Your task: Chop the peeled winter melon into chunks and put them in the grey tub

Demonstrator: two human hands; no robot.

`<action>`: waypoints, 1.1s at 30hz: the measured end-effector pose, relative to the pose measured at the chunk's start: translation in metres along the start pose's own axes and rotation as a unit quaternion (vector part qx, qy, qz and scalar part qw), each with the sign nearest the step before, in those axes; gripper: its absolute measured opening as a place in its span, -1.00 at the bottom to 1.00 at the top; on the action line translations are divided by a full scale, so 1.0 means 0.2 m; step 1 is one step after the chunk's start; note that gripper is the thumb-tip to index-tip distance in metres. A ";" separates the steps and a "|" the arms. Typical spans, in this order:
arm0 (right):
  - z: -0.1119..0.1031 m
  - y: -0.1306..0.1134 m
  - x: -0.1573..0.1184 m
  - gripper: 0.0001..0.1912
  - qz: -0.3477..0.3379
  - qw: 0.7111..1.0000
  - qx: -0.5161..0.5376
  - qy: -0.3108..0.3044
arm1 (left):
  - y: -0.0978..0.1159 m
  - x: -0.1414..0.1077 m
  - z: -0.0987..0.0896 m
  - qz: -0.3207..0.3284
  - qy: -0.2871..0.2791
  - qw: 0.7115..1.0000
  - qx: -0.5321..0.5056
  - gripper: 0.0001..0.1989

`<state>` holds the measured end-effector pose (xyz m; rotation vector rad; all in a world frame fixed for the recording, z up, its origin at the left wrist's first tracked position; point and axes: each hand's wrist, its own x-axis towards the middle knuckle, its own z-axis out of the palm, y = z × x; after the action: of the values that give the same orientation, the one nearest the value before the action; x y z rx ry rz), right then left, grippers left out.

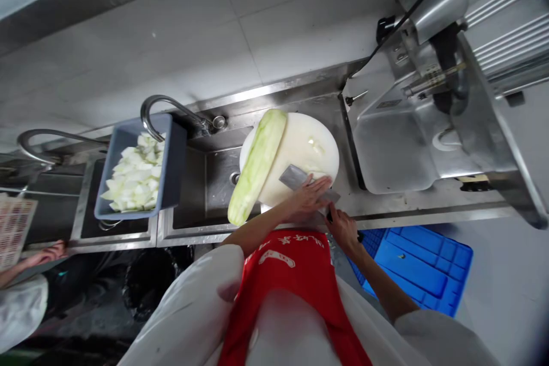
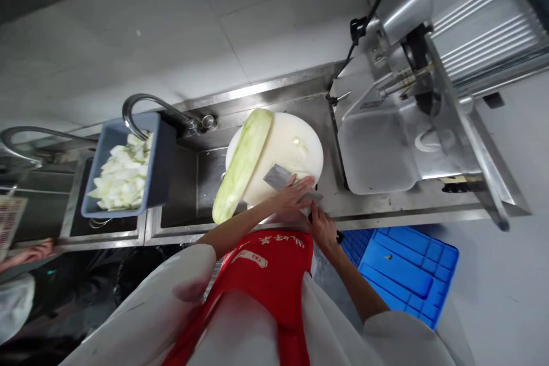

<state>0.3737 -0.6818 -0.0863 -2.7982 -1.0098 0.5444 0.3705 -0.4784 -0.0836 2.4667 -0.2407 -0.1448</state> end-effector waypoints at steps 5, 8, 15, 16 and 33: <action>-0.03 0.16 -0.29 -0.51 0.030 0.996 0.088 0.014 | -0.14 0.08 -0.17 -0.077 0.075 0.993 -0.051 -0.43; -0.09 0.31 -0.51 -0.55 0.057 0.971 0.233 0.019 | -0.31 0.19 -0.33 -0.158 0.159 0.972 -0.070 -0.40; -0.20 0.32 -0.42 -0.38 0.247 0.844 0.477 0.001 | -0.52 0.56 -0.36 -0.144 0.066 0.987 -0.015 -0.53; -0.18 0.30 -0.35 -0.36 0.261 0.828 0.497 0.007 | -0.51 0.56 -0.33 -0.136 0.053 0.989 -0.006 -0.55; -0.07 -0.01 0.27 -0.42 0.168 0.852 0.492 -0.061 | -0.17 0.33 0.09 -0.226 0.247 0.942 -0.004 -0.27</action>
<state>0.4158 -0.6465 -0.0890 -1.9818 -0.1089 0.9469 0.4372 -0.4773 -0.1224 2.4161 0.5416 0.2804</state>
